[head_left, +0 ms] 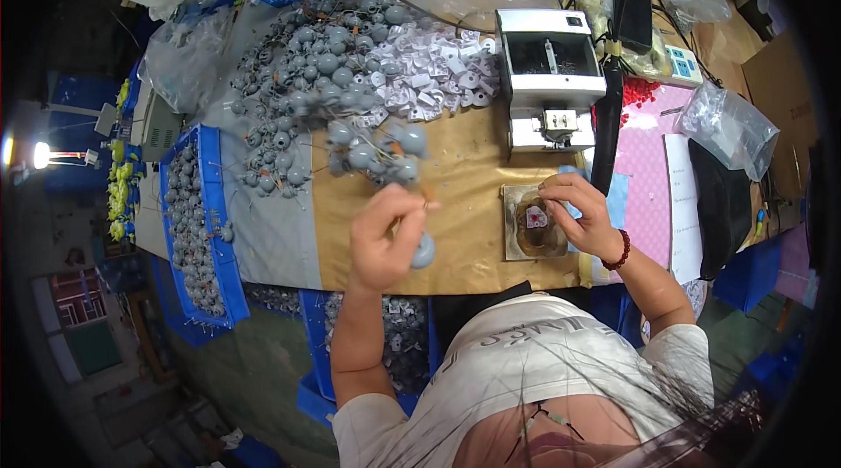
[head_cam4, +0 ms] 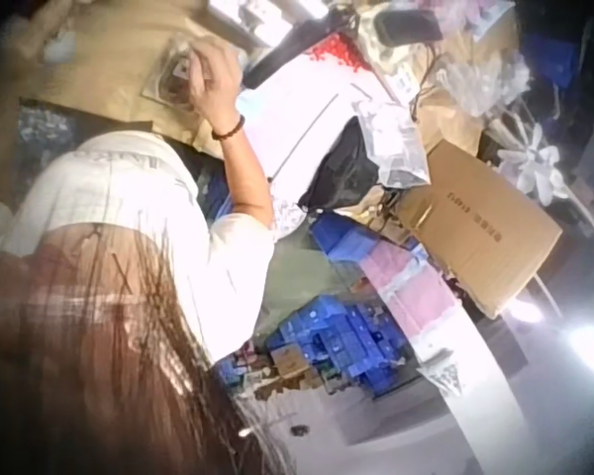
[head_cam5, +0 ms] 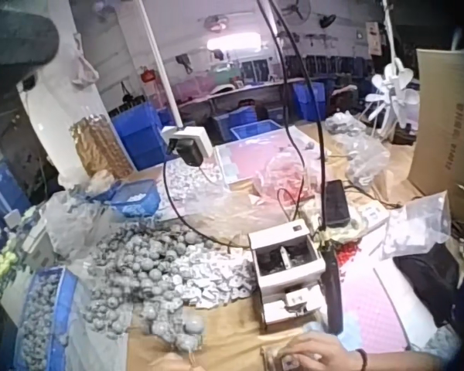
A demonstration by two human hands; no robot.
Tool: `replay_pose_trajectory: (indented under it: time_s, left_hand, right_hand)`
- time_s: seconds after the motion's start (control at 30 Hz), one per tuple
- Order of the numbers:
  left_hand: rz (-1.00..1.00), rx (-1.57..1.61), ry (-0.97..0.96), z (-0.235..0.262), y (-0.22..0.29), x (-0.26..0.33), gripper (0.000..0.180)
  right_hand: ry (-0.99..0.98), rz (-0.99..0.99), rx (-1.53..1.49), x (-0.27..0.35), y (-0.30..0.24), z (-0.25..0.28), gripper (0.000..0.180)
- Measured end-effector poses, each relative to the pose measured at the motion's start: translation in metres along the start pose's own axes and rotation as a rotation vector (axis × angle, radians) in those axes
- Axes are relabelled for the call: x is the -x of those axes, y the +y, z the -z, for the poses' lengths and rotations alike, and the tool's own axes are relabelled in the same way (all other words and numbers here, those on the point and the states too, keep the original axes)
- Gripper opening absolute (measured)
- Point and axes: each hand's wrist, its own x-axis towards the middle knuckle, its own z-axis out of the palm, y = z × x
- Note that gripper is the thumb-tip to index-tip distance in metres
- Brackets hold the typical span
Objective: Assembling small toy components using hands and an electric screwdriver at a factory workbench.
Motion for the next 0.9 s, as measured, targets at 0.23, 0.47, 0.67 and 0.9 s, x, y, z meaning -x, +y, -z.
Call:
replay_pose_trajectory:
  time_s: [0.23,0.47,0.67,0.9]
  left_hand:
    - [0.692,-0.137,0.078,0.011,-0.098,0.012,0.017]
    - [0.492,-0.031,0.183,0.011,-0.058,-0.004,0.018]
    - [0.508,-0.035,0.063,0.007,-0.033,0.01,0.017]
    - [0.515,-0.012,0.007,0.006,-0.067,0.035,0.017]
  right_hand:
    - [-0.016,0.005,-0.016,0.005,-0.004,-0.004,0.018]
    - [-0.01,0.03,-0.012,-0.002,-0.009,-0.004,0.019]
    - [-0.016,0.068,-0.01,-0.003,-0.016,-0.007,0.02]
    - [-0.026,0.135,0.008,-0.014,-0.022,-0.011,0.02]
